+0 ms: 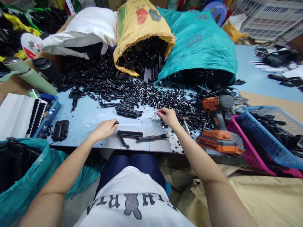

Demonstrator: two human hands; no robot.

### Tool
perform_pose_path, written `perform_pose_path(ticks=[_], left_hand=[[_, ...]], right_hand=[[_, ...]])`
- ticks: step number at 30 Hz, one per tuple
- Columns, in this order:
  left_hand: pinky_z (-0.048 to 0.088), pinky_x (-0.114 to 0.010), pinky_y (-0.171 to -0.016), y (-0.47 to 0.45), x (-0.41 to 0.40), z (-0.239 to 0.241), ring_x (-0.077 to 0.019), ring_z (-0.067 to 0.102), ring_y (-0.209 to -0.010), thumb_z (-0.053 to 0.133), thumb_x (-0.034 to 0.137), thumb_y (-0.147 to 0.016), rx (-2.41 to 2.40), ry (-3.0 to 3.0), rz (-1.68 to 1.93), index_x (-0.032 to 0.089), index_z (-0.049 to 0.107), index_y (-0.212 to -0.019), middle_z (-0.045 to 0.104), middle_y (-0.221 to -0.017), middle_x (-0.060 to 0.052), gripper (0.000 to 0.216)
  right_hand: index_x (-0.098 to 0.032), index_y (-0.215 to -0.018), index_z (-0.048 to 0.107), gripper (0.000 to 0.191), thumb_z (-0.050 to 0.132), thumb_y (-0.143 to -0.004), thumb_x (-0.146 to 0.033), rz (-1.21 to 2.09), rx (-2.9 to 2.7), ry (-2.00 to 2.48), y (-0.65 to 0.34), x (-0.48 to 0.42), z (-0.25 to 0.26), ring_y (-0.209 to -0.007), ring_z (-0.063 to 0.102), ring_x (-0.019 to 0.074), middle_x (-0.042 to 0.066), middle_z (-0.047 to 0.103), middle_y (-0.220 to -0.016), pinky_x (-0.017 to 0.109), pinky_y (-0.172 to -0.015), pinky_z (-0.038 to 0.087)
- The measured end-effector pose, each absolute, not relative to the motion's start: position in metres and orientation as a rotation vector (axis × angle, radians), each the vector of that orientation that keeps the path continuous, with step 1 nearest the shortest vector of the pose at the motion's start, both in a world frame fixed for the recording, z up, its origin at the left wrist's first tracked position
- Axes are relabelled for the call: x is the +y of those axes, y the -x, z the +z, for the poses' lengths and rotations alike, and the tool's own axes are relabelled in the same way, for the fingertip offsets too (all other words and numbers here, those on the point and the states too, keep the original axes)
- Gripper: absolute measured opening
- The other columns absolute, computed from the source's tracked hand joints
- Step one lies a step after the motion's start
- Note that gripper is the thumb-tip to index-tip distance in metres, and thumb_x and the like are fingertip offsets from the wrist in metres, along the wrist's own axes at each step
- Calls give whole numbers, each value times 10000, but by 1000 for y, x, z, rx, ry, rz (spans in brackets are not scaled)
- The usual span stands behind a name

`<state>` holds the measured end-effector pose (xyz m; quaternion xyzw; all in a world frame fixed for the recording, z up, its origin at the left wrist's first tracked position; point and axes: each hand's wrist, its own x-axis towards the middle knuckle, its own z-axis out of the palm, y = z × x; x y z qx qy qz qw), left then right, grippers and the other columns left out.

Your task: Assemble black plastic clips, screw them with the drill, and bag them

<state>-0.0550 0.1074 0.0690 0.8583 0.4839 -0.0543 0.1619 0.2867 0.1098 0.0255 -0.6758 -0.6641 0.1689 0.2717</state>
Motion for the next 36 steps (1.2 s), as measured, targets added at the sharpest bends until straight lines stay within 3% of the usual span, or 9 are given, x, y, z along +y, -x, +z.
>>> perform_pose_path(ticks=[9, 17, 24, 30, 36], left_hand=[[436, -293, -700, 65, 90, 80, -224, 632, -804, 361, 311, -813, 1334, -2299, -457, 200, 638, -797, 689, -876, -73, 299], [461, -362, -764, 35, 98, 83, -281, 644, -890, 372, 317, -834, 1354, -2420, -619, 161, 667, -887, 690, -944, -144, 338], [467, -359, -758, 42, 94, 66, -270, 636, -894, 304, 329, -904, 1612, -2462, -268, 141, 600, -967, 661, -970, -135, 356], [458, -307, -819, 37, 116, 39, -229, 603, -982, 436, 295, -880, 1677, -2383, 16, 141, 529, -1130, 606, -1082, -123, 308], [479, -303, -796, 22, 134, 12, -216, 630, -883, 520, 169, -810, 1687, -2274, 210, 126, 620, -930, 654, -903, -104, 162]], right_hand=[[-172, -820, 661, 154, 603, -790, -311, 798, -1994, 1505, -231, 64, 51, -691, 615, 145, 39, 684, -782, 262, -671, 476], [-159, -828, 644, 96, 556, -837, -197, 587, -2381, 1467, -216, 51, 57, -736, 603, 150, 63, 654, -823, 239, -676, 435], [-155, -831, 623, 114, 518, -866, -179, 535, -2545, 1488, -209, 48, 66, -752, 595, 159, 74, 640, -843, 238, -663, 400], [-145, -798, 593, 181, 441, -896, -135, 391, -2678, 1517, -197, 41, 60, -739, 576, 158, 75, 610, -793, 241, -646, 373], [-148, -840, 615, 222, 424, -925, -221, 308, -2519, 1401, -203, 34, 32, -727, 587, 167, 81, 618, -783, 256, -643, 428]])
